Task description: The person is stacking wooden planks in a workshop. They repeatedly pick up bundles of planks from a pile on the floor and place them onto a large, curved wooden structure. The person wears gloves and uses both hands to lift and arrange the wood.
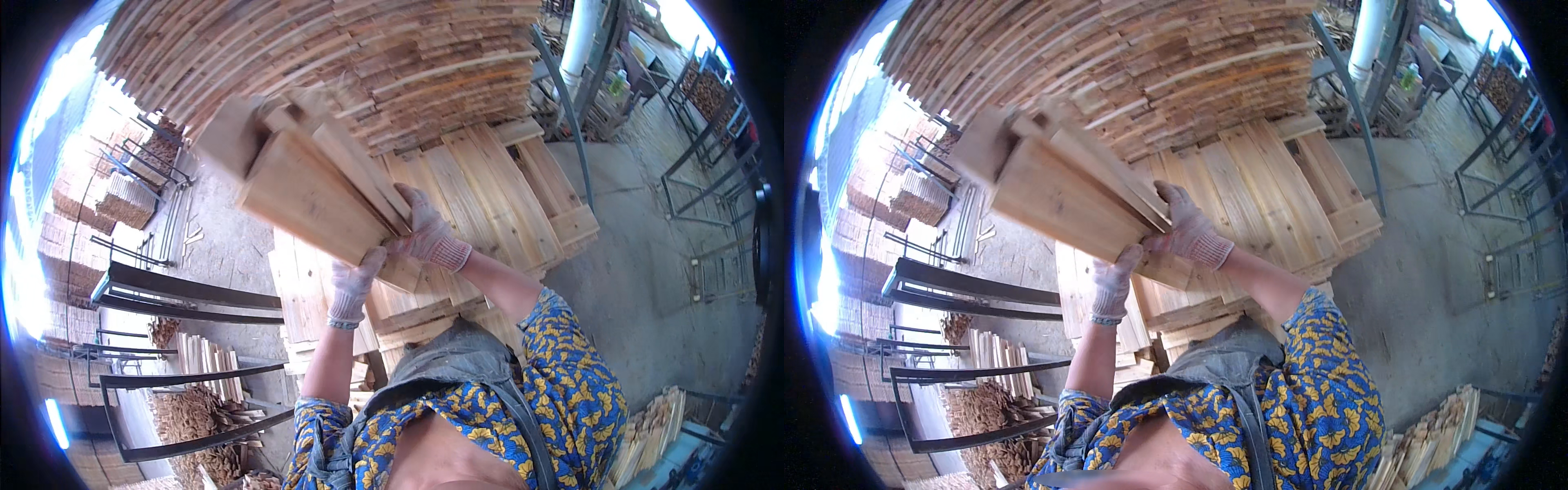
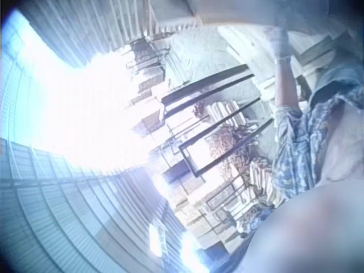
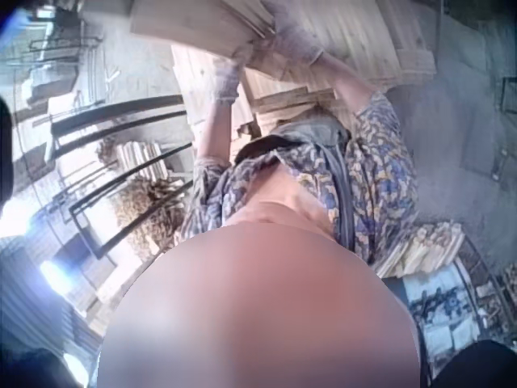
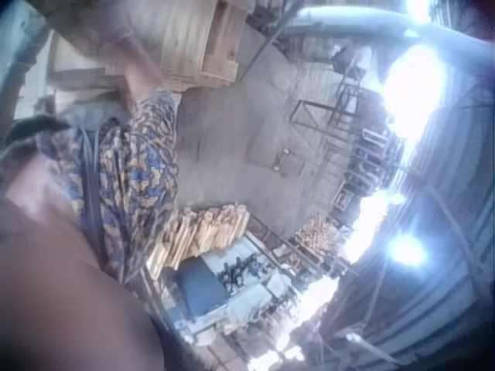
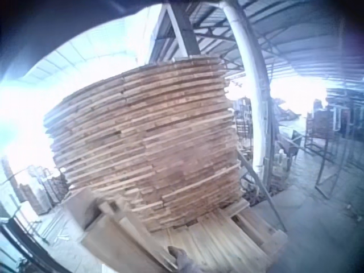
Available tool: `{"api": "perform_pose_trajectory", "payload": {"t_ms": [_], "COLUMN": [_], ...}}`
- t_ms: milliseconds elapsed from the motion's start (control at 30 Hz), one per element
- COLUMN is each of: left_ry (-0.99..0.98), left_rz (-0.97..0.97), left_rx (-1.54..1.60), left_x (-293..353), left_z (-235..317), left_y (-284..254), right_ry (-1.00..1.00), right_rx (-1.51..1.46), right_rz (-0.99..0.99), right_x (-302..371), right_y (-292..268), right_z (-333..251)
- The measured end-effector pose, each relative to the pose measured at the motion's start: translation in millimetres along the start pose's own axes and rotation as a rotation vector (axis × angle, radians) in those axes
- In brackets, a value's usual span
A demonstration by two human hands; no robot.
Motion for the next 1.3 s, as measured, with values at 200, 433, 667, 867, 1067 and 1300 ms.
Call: {"api": "perform_pose_trajectory", "payload": {"t_ms": [200, 433, 667, 867, 1067, 1300], "left_ry": [-0.064, -0.089, 0.031, -0.013, 0.030, -0.016], "left_rz": [-0.292, -0.079, 0.017, 0.014, 0.053, 0.059], "left_rx": [0.276, 0.109, -0.118, -0.044, -0.094, -0.156], "left_x": [-99.2, -179.9, -183.5, -194.4, -205.0, -196.8], "left_z": [-16.6, -10.7, -34.5, -44.6, -65.0, -43.4], "left_y": [-23.8, 14.5, 5.5, 7.6, -12.8, 10.4], "right_ry": [0.126, 0.105, 0.688, 0.761, 0.835, 0.898], "right_rx": [-0.262, -0.077, 0.723, 0.660, 0.824, 0.882], "right_rz": [0.054, 0.331, 0.019, -0.171, -0.190, 0.004], "right_x": [-67.1, -85.1, -4.7, 16.2, 22.8, 26.8], "right_y": [-15.5, -66.7, -127.0, -140.4, -176.9, -163.4], "right_z": [24.9, 67.6, 60.6, 161.3, 165.5, 146.0]}}
Point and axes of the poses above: each hand's wrist, its own x-axis away from the middle knuckle, its own y-axis out of the palm, z = x × y, the point moved 4 cm from there along -x, towards the middle knuckle, and after that the axes turned 3 degrees about -z, right-handed, at the moved point
